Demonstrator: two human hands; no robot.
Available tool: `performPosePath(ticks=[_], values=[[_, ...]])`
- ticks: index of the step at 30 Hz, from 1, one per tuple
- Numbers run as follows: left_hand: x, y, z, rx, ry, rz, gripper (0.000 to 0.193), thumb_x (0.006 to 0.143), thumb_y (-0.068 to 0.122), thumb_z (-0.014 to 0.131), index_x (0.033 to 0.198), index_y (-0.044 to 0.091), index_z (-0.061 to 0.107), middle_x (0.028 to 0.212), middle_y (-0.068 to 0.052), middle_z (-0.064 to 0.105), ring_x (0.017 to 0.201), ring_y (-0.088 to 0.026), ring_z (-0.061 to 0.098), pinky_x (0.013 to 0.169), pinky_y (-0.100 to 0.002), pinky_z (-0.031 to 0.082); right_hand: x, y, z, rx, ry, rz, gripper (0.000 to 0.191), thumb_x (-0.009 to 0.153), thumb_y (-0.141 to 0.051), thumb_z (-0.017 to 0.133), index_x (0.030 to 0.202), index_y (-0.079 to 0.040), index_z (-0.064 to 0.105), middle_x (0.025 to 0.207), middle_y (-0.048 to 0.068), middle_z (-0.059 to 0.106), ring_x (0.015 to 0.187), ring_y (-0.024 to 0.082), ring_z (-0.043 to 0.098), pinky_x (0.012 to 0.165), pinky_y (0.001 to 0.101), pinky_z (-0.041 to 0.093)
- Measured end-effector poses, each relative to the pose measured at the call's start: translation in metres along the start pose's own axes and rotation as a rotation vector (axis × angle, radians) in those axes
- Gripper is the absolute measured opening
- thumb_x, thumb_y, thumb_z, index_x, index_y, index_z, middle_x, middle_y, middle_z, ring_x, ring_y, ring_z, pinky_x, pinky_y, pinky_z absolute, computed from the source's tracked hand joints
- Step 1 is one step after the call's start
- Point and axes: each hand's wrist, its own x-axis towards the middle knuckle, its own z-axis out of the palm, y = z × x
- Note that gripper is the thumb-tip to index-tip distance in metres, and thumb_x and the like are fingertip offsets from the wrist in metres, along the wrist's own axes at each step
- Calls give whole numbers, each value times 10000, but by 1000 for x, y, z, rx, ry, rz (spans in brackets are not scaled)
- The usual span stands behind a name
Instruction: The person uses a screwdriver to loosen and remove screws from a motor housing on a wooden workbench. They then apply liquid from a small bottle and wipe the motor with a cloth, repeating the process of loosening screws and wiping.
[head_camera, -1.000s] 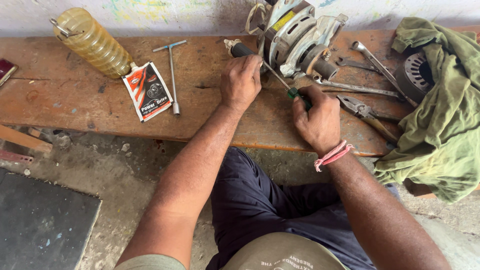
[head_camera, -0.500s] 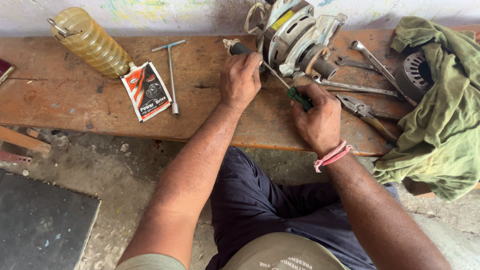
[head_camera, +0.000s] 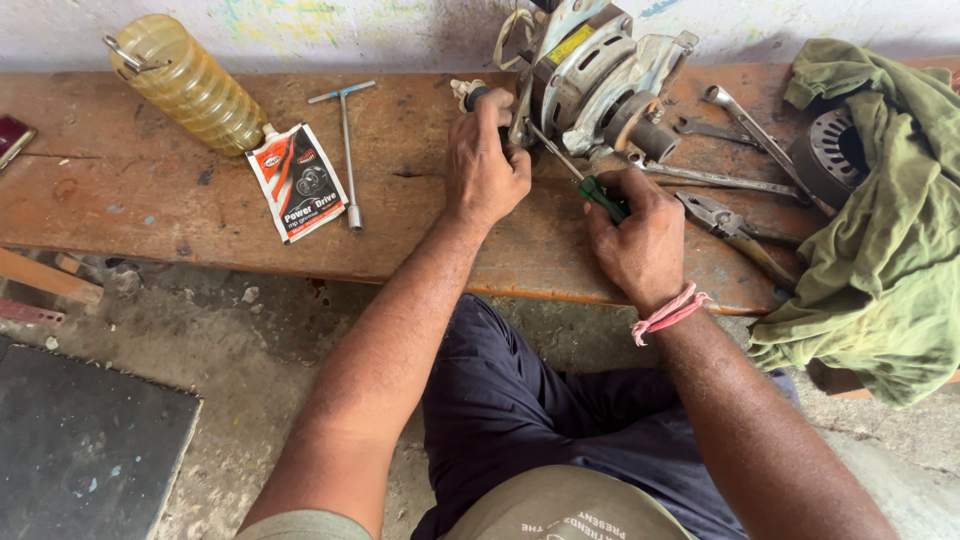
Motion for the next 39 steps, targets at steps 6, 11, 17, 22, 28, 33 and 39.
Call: performPosePath(ticks=[6,11,17,22,28,33,39], values=[[-3,0,-1,-6,-45,38,597,790,-63,673,1347,85,516,1039,-123,716,997,-285,710,1081,-504,471,0,1,0,-1,-14,12,198,879,-46,780,1046,-1,683,922,197,734,829,322,751,728,401,575],[-7,-2,5,89,-43,83,490,822,-26,675,1289,112,615,1144,-140,753,1126,-282,712,1122,-509,466,0,2,0,1,-12,12,204,876,-44,781,1050,0,686,926,194,734,833,313,753,731,394,579],[-8,-3,5,74,-78,53,475,838,-4,652,1309,57,657,1162,-148,747,1103,-279,719,1124,-531,458,1,2,0,31,-19,25,199,882,-43,775,1054,1,685,929,185,739,822,287,759,719,377,580],[-10,-7,7,125,-71,86,467,850,-5,664,1303,105,634,1181,-121,753,1100,-255,735,1132,-518,474,1,1,0,18,-28,43,200,882,-50,781,1053,-2,688,921,179,743,819,275,761,717,373,584],[-10,-12,12,-26,-91,-129,561,826,10,720,1359,68,556,1189,-125,708,1175,-263,684,1173,-493,466,2,4,1,-3,8,2,216,865,-61,790,1017,34,668,915,187,736,812,290,757,720,382,591],[-4,-13,13,28,-102,-32,605,712,65,856,1253,30,589,1365,-235,588,1344,-404,496,1134,-597,355,3,8,8,-192,41,-60,241,871,-130,836,898,18,647,854,202,699,732,354,699,677,447,556],[0,-16,18,-121,-86,-178,481,784,120,871,1204,96,638,1263,-140,697,1270,-346,609,1114,-500,455,-2,10,13,-438,8,-133,258,1004,-243,734,908,-31,622,838,187,694,737,392,681,634,496,524]])
